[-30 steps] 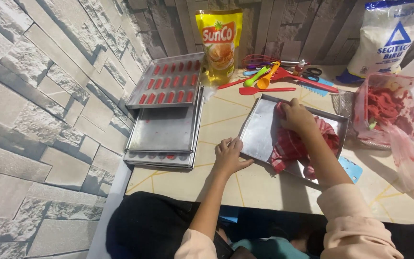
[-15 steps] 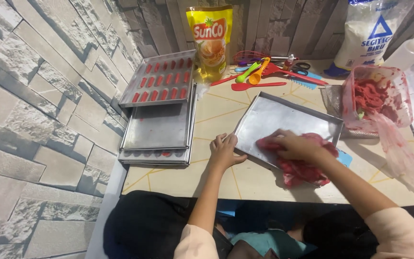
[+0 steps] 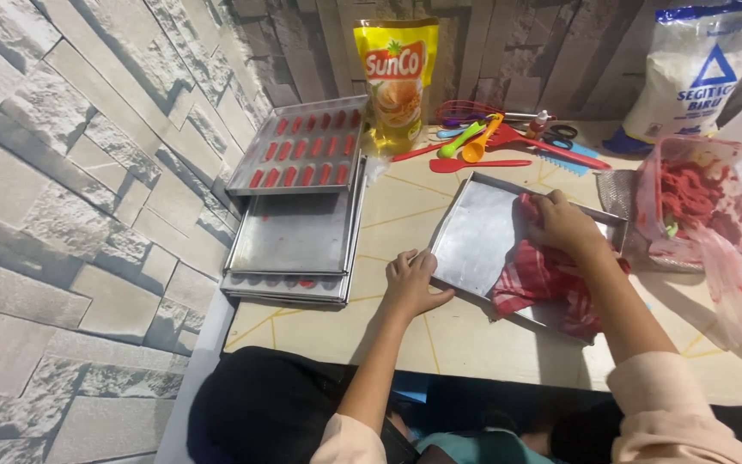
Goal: Cleaning a metal baking tray by wiping it thoroughly with a red cloth
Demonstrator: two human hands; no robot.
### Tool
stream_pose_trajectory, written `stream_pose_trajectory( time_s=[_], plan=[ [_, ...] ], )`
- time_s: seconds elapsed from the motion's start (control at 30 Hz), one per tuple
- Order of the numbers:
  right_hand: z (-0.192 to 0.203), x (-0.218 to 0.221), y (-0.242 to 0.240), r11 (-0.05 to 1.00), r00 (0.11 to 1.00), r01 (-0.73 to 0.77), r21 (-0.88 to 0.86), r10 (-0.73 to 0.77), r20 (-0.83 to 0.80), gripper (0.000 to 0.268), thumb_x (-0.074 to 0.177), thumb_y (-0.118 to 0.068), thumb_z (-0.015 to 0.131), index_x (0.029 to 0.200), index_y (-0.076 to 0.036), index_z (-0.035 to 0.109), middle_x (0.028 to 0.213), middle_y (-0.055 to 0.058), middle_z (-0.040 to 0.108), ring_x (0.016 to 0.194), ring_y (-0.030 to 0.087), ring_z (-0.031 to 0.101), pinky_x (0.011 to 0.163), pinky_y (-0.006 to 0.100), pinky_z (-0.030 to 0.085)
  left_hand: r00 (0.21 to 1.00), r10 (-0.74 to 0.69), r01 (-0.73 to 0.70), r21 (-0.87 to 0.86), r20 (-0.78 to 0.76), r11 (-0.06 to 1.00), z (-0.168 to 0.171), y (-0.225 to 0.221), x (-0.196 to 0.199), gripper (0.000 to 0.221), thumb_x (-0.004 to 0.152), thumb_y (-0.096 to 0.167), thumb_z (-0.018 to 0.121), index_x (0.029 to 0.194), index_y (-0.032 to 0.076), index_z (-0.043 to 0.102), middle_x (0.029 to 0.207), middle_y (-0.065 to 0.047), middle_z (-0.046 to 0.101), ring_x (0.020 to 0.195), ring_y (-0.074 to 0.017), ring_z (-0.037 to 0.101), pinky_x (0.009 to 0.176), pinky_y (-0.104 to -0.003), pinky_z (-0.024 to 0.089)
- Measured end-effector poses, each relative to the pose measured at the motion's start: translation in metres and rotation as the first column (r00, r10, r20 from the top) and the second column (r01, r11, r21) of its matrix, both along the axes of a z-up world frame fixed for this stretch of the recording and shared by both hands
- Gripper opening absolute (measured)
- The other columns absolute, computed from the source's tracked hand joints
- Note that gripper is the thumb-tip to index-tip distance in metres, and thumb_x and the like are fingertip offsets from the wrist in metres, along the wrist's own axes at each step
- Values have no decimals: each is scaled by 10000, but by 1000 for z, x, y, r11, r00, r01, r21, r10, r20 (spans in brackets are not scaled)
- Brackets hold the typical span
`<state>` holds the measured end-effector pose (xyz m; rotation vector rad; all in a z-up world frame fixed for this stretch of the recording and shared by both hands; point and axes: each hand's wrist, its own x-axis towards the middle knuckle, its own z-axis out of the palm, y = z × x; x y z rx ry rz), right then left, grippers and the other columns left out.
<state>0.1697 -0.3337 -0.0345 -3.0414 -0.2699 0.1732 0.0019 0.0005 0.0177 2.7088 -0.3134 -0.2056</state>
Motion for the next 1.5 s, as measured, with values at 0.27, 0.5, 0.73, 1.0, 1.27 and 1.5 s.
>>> stream_pose_trajectory(
  time_s=[0.27,0.5,0.73,1.0,1.27,1.5],
  plan=[
    [35,-40,39,977,998,-52,207,55,-11,660,774,-388,723,1395,-196,604,1339,166,545,1081,477,691,940,564,592,999,23,-23,7,-37,1000,6,-5,-1,451,853,558,645,1028,189,455,1311,-40,538,1411,-328,346,1111,-632,325],
    [87,-133,93,857,866,-404,321,471,-168,485,795,-196,658,1278,-210,684,1270,119,668,1089,453,668,906,534,586,997,14,-12,16,-78,1000,12,-4,-4,458,855,557,638,1048,186,453,1435,-36,481,1439,-319,304,1135,-619,306],
    [123,-161,57,883,832,-468,38,454,-319,409,795,-161,670,1190,-240,741,1265,-10,700,1134,332,647,908,406,610,996,-2,2,3,-84,1000,16,-1,-6,443,858,549,637,1047,197,444,1470,-24,466,1442,-317,301,1147,-605,299],
    [78,-141,62,809,785,-551,204,586,-202,547,757,-107,664,1252,-337,688,1239,8,678,1044,327,625,857,401,581,996,9,-8,11,-84,1000,19,-4,-5,448,858,548,641,1056,194,449,1439,-29,482,1440,-318,294,1141,-615,298],
    [51,-95,134,776,786,-613,149,618,18,593,752,-108,716,1308,-241,555,1226,86,617,1045,390,620,864,442,572,997,18,-19,-19,-73,1000,11,-5,-2,515,818,582,654,1076,188,447,1442,-31,486,1437,-319,298,1138,-617,300],
    [18,-12,83,944,932,-320,80,298,207,618,705,-203,761,1278,-172,530,1207,163,558,1052,502,601,824,524,580,999,-19,18,-25,-34,1000,-2,-2,2,491,842,606,618,1015,188,424,1353,-42,509,1411,-328,318,1119,-625,310]
  ],
)
